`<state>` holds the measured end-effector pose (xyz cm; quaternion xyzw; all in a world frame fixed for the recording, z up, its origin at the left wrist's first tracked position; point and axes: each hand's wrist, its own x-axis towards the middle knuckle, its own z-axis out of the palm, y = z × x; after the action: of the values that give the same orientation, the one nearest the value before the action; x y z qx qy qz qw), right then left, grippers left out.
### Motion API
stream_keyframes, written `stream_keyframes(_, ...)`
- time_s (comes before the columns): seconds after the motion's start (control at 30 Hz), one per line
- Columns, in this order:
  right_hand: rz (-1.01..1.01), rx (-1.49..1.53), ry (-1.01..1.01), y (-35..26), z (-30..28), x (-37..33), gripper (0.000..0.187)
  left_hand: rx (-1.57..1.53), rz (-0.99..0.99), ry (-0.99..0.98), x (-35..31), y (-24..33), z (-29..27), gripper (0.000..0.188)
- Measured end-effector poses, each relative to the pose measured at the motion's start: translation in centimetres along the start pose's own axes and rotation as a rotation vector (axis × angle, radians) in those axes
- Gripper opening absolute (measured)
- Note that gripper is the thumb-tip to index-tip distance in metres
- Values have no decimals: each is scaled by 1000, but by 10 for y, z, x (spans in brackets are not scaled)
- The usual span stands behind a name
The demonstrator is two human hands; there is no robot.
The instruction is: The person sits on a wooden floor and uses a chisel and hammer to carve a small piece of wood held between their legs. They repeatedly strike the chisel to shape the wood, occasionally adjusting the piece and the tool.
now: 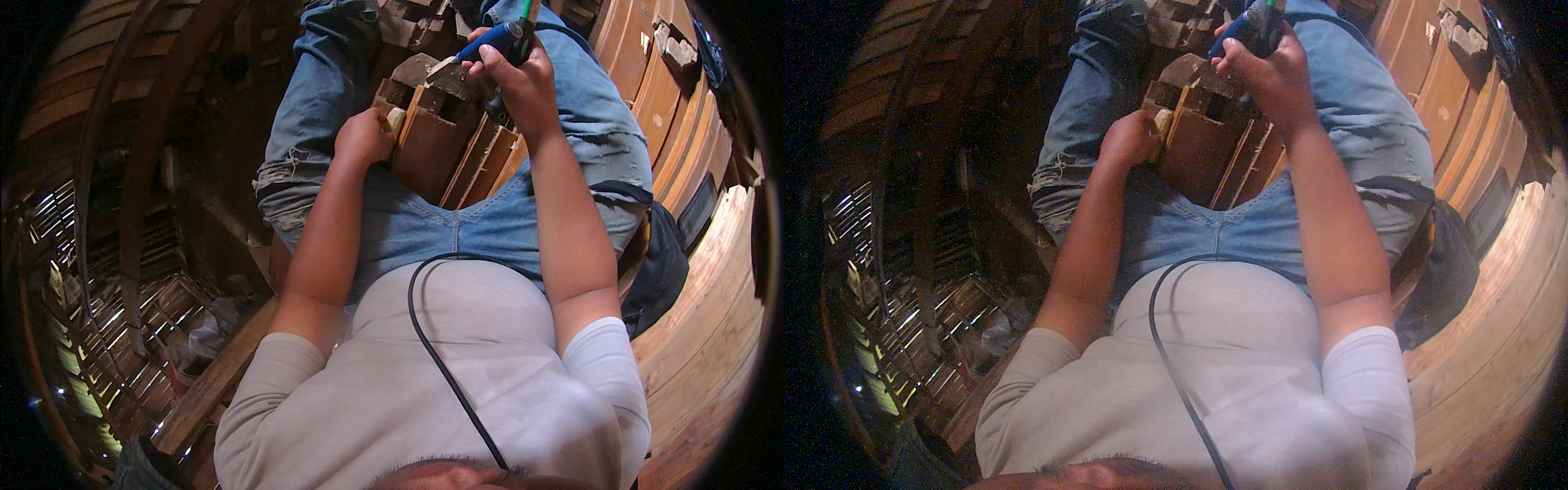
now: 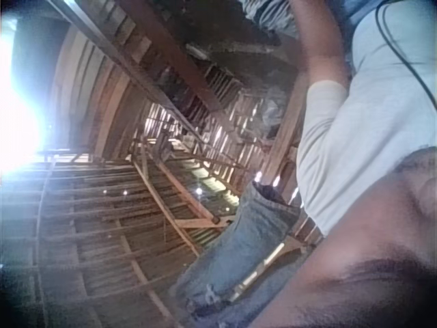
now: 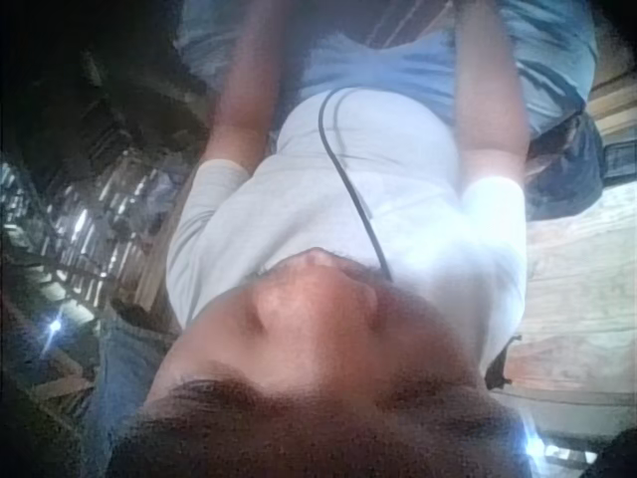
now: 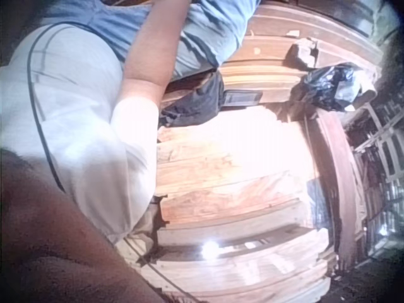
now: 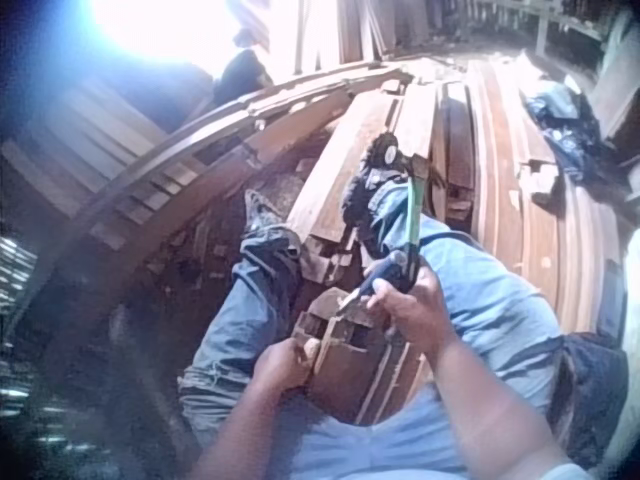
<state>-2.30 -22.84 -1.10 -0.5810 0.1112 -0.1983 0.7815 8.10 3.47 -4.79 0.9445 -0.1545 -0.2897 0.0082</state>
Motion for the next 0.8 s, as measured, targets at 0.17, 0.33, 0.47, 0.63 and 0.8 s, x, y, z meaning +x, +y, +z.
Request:
stream_keyframes(0.17,8,19,28,-4,4,1,40,-24,5,9,5,-10,10,46)
stream_keyframes(0.33,-18,2,-7,-3,-1,2,34,-190,3,195,-11,13,-1,43)
stream_keyframes(0.47,114,96,20,-27,-2,3,24,-429,170,102,-46,40,-3,33)
stream_keyframes(0.63,96,203,50,-28,-2,5,21,-152,381,16,-63,85,54,27)
stream_keyframes(0.8,48,221,45,-20,-5,5,22,-28,325,57,-47,94,80,26)
